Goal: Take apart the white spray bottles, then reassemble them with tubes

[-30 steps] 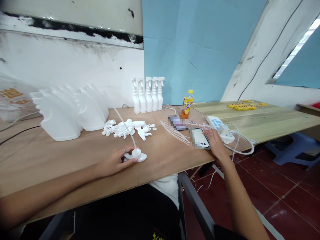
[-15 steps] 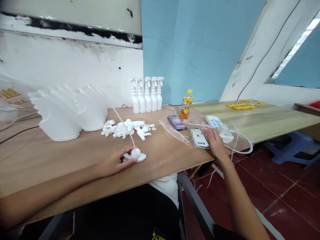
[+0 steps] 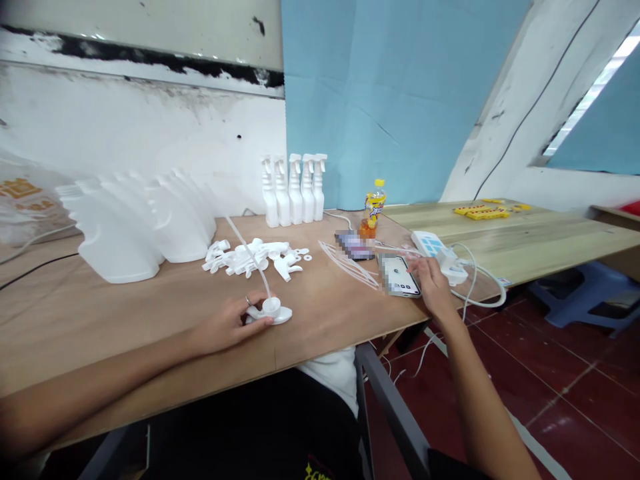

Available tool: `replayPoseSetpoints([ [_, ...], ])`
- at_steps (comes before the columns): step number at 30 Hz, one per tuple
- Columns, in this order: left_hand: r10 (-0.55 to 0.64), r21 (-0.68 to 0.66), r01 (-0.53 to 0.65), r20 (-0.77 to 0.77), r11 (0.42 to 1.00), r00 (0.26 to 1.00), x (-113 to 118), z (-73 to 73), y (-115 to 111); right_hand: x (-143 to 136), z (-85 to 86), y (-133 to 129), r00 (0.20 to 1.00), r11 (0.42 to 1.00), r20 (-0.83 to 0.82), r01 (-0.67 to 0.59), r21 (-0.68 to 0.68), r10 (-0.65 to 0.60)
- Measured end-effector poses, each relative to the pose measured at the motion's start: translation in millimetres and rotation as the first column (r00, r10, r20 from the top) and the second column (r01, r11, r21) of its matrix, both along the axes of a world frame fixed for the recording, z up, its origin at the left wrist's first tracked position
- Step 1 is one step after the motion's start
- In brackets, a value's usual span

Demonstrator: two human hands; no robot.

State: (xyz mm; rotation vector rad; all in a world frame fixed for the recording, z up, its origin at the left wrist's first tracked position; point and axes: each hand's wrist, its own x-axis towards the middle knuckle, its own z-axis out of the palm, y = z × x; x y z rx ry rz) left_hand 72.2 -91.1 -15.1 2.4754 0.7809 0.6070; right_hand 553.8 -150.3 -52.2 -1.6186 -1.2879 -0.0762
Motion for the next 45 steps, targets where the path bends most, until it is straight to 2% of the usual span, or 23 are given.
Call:
replayPoseSetpoints([
  [19, -0.015, -0.021, 0.015, 0.011, 1.0, 1.0, -0.2, 0.9, 0.3, 6.2, -5.7, 2.9, 0.999, 0.996, -0.025, 0.033, -0.082, -0.035],
  [31, 0.0, -0.016, 0.0, 0.006, 1.0, 1.0, -0.8, -0.7, 0.1, 3.3, -4.4, 2.6, 0.999, 0.998, -0.051, -0.022, -0.058, 0.019],
  [45, 0.003, -0.011, -0.003, -0.004, 1.0, 1.0, 0.2, 2.4, -1.5, 7.9, -7.1, 4.9, 0.999, 0.997, -0.034, -0.016, -0.075, 0.013],
])
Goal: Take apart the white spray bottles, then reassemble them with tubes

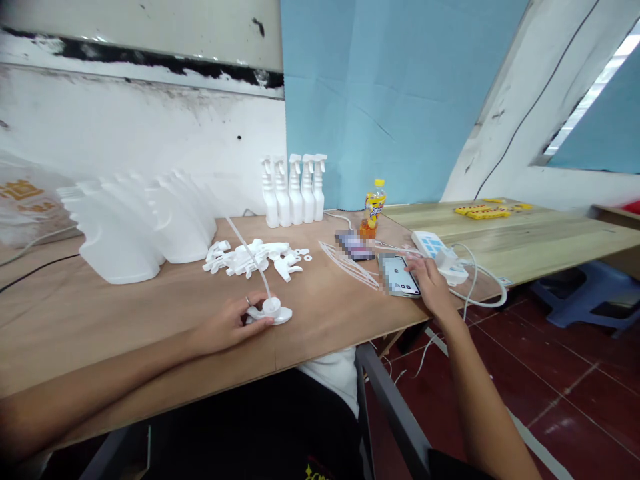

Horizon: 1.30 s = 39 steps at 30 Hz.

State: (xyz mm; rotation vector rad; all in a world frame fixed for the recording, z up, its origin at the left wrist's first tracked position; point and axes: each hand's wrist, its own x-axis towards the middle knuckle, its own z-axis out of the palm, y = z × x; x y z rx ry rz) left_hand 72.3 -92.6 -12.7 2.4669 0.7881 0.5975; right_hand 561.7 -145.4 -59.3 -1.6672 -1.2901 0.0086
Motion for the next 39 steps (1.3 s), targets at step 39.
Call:
replayPoseSetpoints([
  [39, -0.009, -0.002, 0.009, 0.012, 1.0, 1.0, -0.6, -2.7, 1.9, -6.2, 3.4, -1.8, 1.0, 1.0, -0.008, -0.02, 0.024, 0.02],
])
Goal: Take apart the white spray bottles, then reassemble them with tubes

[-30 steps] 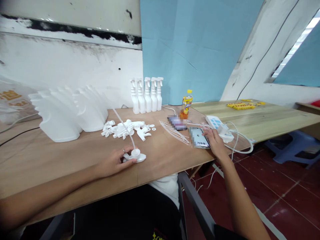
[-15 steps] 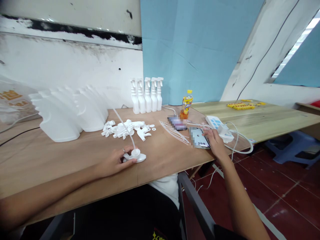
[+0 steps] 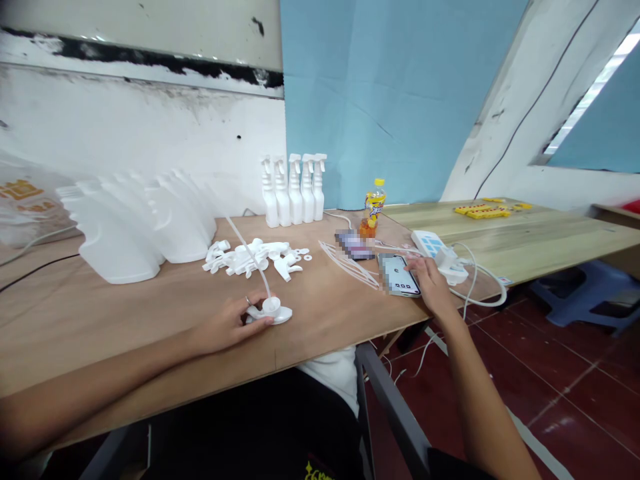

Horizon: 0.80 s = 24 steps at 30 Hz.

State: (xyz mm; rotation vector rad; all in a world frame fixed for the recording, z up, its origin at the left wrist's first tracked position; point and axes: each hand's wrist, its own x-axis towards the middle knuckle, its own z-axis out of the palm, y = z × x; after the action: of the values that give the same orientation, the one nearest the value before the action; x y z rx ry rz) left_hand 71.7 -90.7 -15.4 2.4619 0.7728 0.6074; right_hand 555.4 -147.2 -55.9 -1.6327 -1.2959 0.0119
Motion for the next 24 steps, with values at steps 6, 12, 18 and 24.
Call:
replayPoseSetpoints([
  [6, 0.007, 0.011, -0.007, -0.006, 1.0, 1.0, 0, -0.4, 0, -1, 0.7, -1, 1.0, 1.0, -0.02, -0.005, 0.001, 0.005],
  [12, 0.012, 0.01, -0.012, -0.006, 1.0, 1.0, 0, -0.1, 0, -1, 0.8, 0, 1.0, 1.0, -0.008, 0.002, 0.014, -0.002],
  [18, 0.011, 0.011, -0.011, -0.018, 1.0, 1.0, 0, 0.6, 0, -4, 2.1, -3, 1.0, 0.999, 0.008, 0.021, 0.025, -0.022],
  [24, 0.002, 0.009, -0.002, -0.003, 1.0, 1.0, 0, 0.1, 0, -51, 43.4, -16, 0.989, 0.903, -0.138, 0.014, 0.43, 0.05],
])
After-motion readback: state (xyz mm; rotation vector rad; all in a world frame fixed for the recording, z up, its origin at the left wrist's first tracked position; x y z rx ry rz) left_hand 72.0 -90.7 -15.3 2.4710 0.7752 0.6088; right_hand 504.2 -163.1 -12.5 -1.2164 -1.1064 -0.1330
